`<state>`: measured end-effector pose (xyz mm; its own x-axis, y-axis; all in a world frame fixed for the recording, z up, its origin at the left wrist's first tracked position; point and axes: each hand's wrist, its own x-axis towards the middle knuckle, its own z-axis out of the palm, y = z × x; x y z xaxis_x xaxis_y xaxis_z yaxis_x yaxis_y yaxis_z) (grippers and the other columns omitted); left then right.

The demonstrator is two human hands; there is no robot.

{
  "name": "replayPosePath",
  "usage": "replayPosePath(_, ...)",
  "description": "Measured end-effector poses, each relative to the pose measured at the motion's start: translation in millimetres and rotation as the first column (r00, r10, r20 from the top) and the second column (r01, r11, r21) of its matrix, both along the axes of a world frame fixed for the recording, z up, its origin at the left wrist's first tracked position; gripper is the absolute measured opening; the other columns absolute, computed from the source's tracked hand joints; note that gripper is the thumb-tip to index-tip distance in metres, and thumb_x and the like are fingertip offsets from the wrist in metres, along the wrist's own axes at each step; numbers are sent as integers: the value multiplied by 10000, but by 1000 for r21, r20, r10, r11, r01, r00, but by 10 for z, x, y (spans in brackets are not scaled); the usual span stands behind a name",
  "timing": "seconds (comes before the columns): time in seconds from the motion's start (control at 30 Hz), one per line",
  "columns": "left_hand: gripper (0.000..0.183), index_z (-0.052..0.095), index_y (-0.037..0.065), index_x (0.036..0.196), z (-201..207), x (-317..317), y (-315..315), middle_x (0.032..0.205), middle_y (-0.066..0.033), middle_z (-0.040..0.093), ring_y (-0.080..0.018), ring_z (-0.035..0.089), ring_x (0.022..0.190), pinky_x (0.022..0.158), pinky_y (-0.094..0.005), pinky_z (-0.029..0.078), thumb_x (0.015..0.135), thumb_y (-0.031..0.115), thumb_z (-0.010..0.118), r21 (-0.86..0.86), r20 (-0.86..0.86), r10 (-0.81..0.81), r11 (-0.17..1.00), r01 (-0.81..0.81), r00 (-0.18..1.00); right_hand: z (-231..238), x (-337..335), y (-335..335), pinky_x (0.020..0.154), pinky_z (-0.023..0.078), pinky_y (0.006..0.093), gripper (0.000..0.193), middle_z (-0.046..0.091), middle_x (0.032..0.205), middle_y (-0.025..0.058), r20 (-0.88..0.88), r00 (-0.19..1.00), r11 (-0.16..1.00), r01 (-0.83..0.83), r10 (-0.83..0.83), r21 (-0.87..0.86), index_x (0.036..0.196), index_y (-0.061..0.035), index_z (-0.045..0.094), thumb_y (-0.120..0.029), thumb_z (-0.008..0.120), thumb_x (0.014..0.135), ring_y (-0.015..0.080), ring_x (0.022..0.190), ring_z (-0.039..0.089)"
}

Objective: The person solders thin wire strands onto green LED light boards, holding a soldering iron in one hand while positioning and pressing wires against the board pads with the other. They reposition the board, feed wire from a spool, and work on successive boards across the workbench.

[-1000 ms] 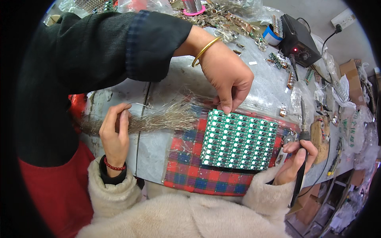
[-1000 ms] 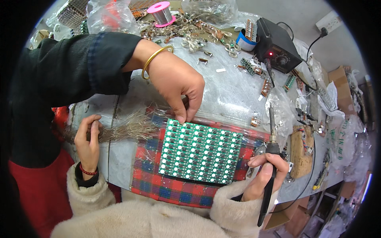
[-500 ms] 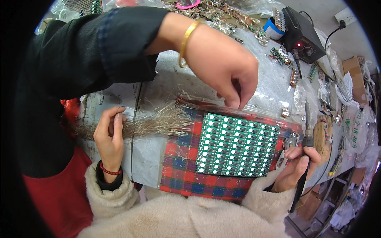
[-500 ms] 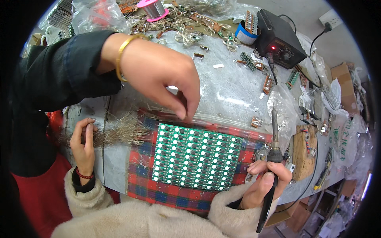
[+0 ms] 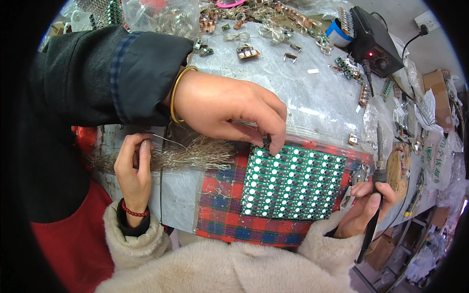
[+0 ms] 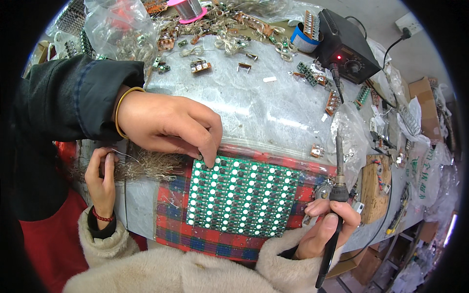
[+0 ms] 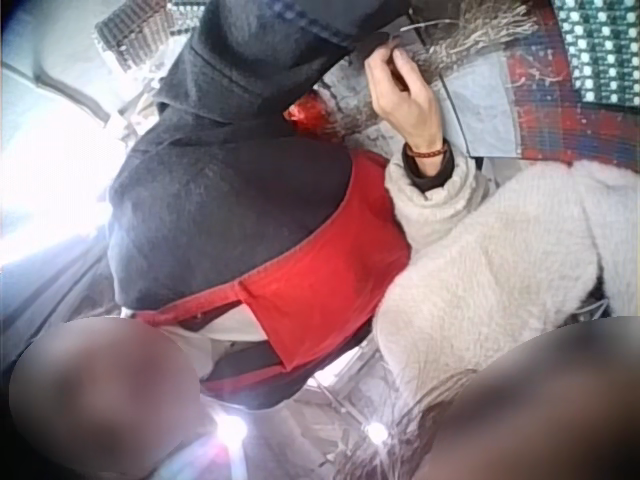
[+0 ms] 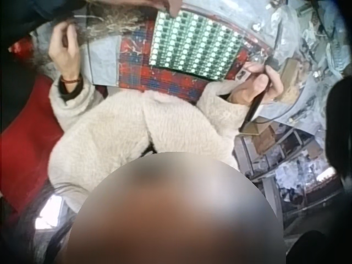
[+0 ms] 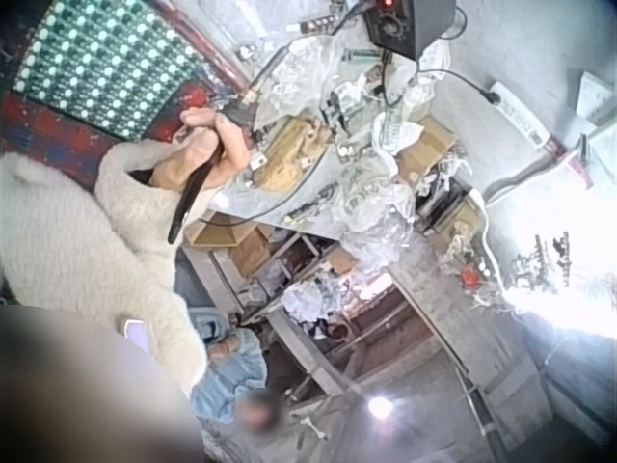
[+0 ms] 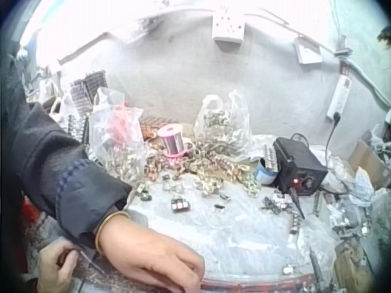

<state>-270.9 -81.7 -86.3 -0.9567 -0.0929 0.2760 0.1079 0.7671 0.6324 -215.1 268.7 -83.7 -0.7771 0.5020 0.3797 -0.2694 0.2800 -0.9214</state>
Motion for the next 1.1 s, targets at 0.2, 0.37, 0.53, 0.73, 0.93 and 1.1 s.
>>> replayPosePath(0.2,104,587,-19,952,2,-3,6,809,-64,550,-121,510,668,574,-231,392,882,-57,519,2,2,-7,1000,7,1000,15,8,6,682,432,324,250,490,748,66,9,999,999,-48,47,9,1098,-56,482,-258,497,952,166,703,494)
replayPosePath(0.37,104,588,-17,951,7,-16,16,807,-62,545,-120,507,670,573,-230,387,881,-54,521,-5,0,-14,1000,14,1000,15,8,14,696,423,313,237,483,766,59,8,997,997,-79,79,1,1112,-59,484,-244,486,963,156,728,482)
replayPosePath(0.53,95,584,-15,940,36,-10,25,805,-68,542,-128,508,672,577,-235,388,878,-53,524,-17,30,-2,1000,3,1000,2,3,12,670,450,350,280,508,725,80,12,1000,1000,-7,7,9,1072,-40,483,-282,513,933,183,670,519)
replayPosePath(0.73,85,580,-20,935,38,-13,23,809,-85,543,-162,518,685,607,-255,408,876,-51,527,-25,26,-13,1000,14,1000,-1,-2,12,680,455,348,280,509,734,82,4,1000,1000,-5,5,21,1074,-40,484,-279,514,933,184,674,521)
replayPosePath(0.93,95,575,-29,959,51,-6,22,817,-54,537,-102,500,725,660,-220,402,897,-38,504,-69,45,-2,998,5,999,16,5,8,709,428,317,239,494,760,65,1,997,997,-75,75,-4,1108,-48,478,-235,486,959,163,734,492)
replayPosePath(1.1,104,583,-25,959,62,-30,53,826,-114,572,-208,560,718,646,-292,439,873,-54,531,-54,-19,-30,998,29,999,12,-4,4,689,448,339,257,500,741,80,6,1000,1000,-18,18,12,1078,-36,479,-249,502,936,177,691,511)
